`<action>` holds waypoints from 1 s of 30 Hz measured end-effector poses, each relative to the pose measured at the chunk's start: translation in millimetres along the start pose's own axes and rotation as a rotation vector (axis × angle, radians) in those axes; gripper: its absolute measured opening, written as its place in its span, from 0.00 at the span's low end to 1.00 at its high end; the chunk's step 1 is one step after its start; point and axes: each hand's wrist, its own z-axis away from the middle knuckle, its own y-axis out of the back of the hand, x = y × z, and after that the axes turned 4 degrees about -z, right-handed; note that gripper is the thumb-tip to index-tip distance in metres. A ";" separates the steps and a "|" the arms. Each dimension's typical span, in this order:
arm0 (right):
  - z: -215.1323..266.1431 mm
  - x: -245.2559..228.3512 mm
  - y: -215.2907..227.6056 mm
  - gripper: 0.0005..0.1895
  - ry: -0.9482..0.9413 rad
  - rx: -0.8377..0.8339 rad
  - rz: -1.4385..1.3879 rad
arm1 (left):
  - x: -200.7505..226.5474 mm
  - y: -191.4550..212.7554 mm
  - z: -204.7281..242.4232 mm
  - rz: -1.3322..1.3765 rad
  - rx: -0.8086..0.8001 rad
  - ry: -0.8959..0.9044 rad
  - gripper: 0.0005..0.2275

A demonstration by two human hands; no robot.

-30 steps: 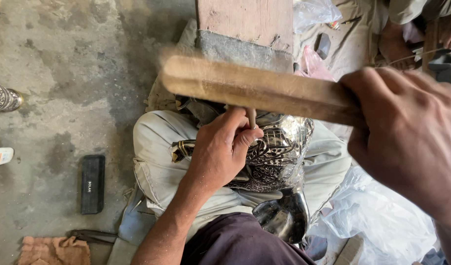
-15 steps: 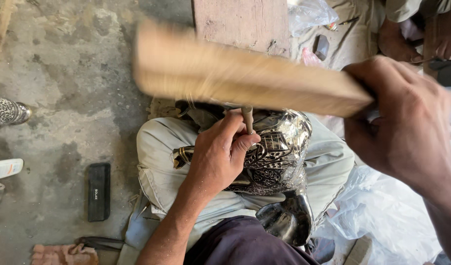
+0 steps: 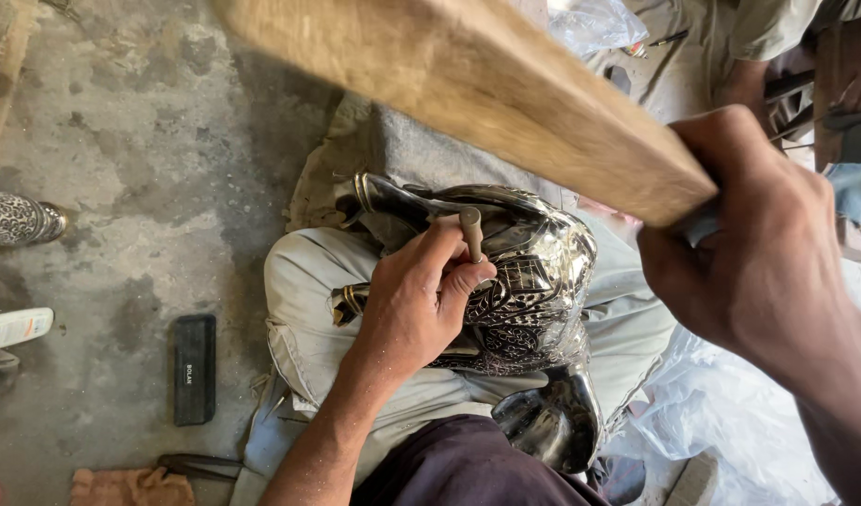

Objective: The person uses a wooden mallet and a metal punch to engrave decorative patterns onto a silver elephant figurine. They repeatedly strike the punch to create fine details on the figurine's surface while holding it steady on their lap.

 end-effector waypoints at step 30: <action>-4.4 -12.5 2.2 0.18 -0.020 -0.083 -0.024 | 0.4 5.8 1.1 -0.064 -0.048 -0.077 0.10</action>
